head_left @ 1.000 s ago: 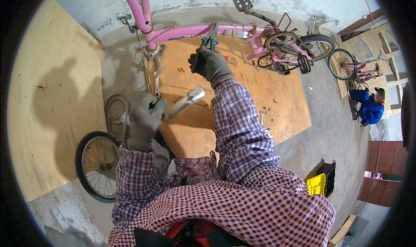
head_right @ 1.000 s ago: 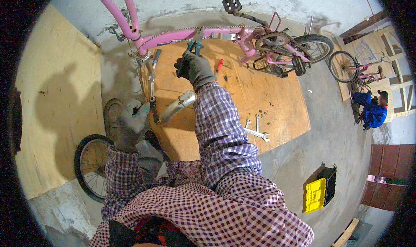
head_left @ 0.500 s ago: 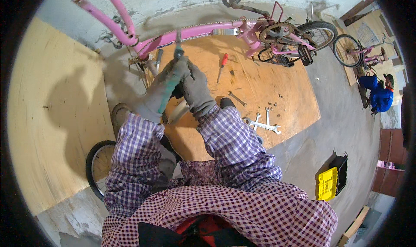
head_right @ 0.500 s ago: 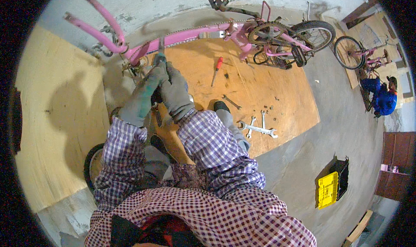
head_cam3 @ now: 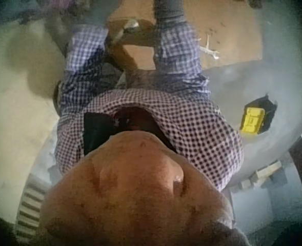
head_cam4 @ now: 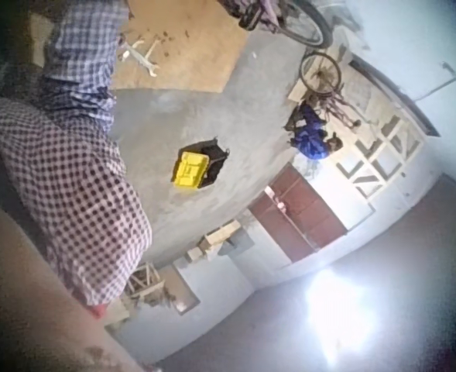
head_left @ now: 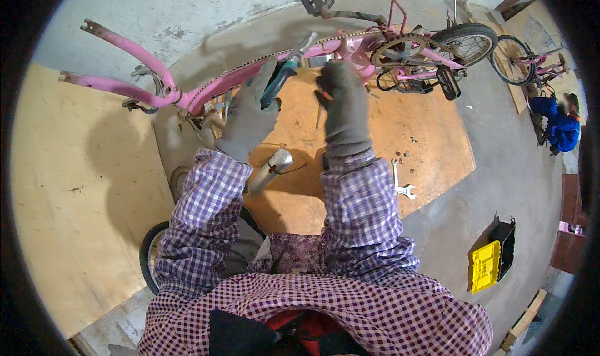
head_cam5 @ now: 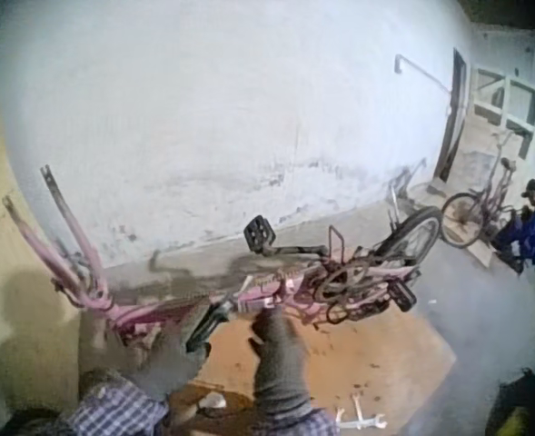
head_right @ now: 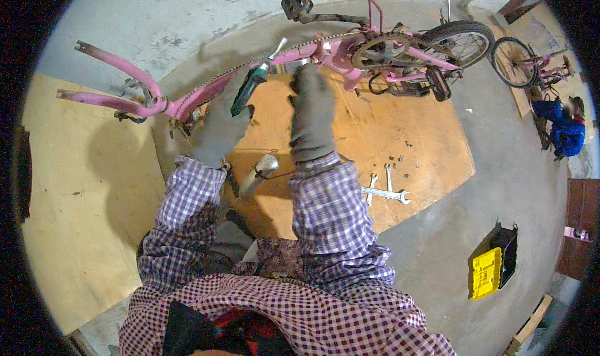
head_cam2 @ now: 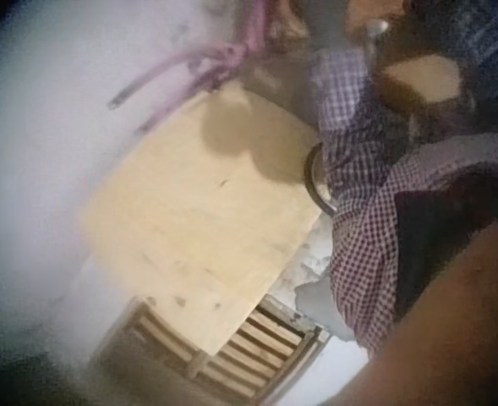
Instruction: The person removes the chain from a pink bicycle using pliers, then installs a mudguard onto the front fork and tightens it with a wrench. The person also uses pliers to adjust the chain near the crankset.
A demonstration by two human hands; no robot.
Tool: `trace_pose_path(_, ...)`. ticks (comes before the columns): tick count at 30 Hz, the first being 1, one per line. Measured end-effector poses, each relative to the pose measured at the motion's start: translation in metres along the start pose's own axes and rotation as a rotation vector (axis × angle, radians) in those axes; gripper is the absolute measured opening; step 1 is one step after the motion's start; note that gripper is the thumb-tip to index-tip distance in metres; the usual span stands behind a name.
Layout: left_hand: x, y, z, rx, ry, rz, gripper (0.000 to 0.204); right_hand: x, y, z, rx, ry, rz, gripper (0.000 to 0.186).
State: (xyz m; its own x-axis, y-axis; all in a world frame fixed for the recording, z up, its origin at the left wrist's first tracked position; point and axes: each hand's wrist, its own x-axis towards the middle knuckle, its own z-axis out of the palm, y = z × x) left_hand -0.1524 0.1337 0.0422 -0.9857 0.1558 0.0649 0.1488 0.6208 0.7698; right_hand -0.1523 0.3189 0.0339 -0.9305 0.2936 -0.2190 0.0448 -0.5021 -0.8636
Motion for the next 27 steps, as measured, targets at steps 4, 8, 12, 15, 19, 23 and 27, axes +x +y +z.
trace_pose_path(4, 0.015, 0.004, 0.008, 0.449, 0.218, 0.388, 0.079, 0.029, -0.017, -0.036, 0.207, 0.131, -0.086, 0.039)
trace_pose_path(8, 0.032, 0.002, 0.01, 0.737, 0.041, 0.314, 0.074, 0.048, -0.012, -0.044, 0.256, 0.249, 0.043, 0.051)
trace_pose_path(12, 0.038, 0.01, -0.003, 0.716, -0.009, 0.277, 0.074, 0.059, 0.0, -0.038, 0.304, 0.216, 0.257, 0.057)
trace_pose_path(15, 0.037, 0.024, -0.003, 0.647, 0.039, 0.249, 0.076, 0.066, 0.008, -0.028, 0.326, 0.244, 0.312, 0.061)
trace_pose_path(19, 0.044, 0.037, 0.008, 0.649, 0.175, 0.472, 0.079, 0.067, 0.016, -0.02, 0.494, 0.191, 0.46, 0.064)
trace_pose_path(23, 0.039, 0.026, 0.013, 0.754, 0.193, 0.533, 0.081, 0.062, 0.019, -0.013, 0.581, 0.232, 0.541, 0.055)
trace_pose_path(27, 0.031, 0.006, 0.008, 1.045, 0.02, 0.427, 0.081, 0.059, 0.009, -0.018, 0.543, 0.186, 0.406, 0.049)
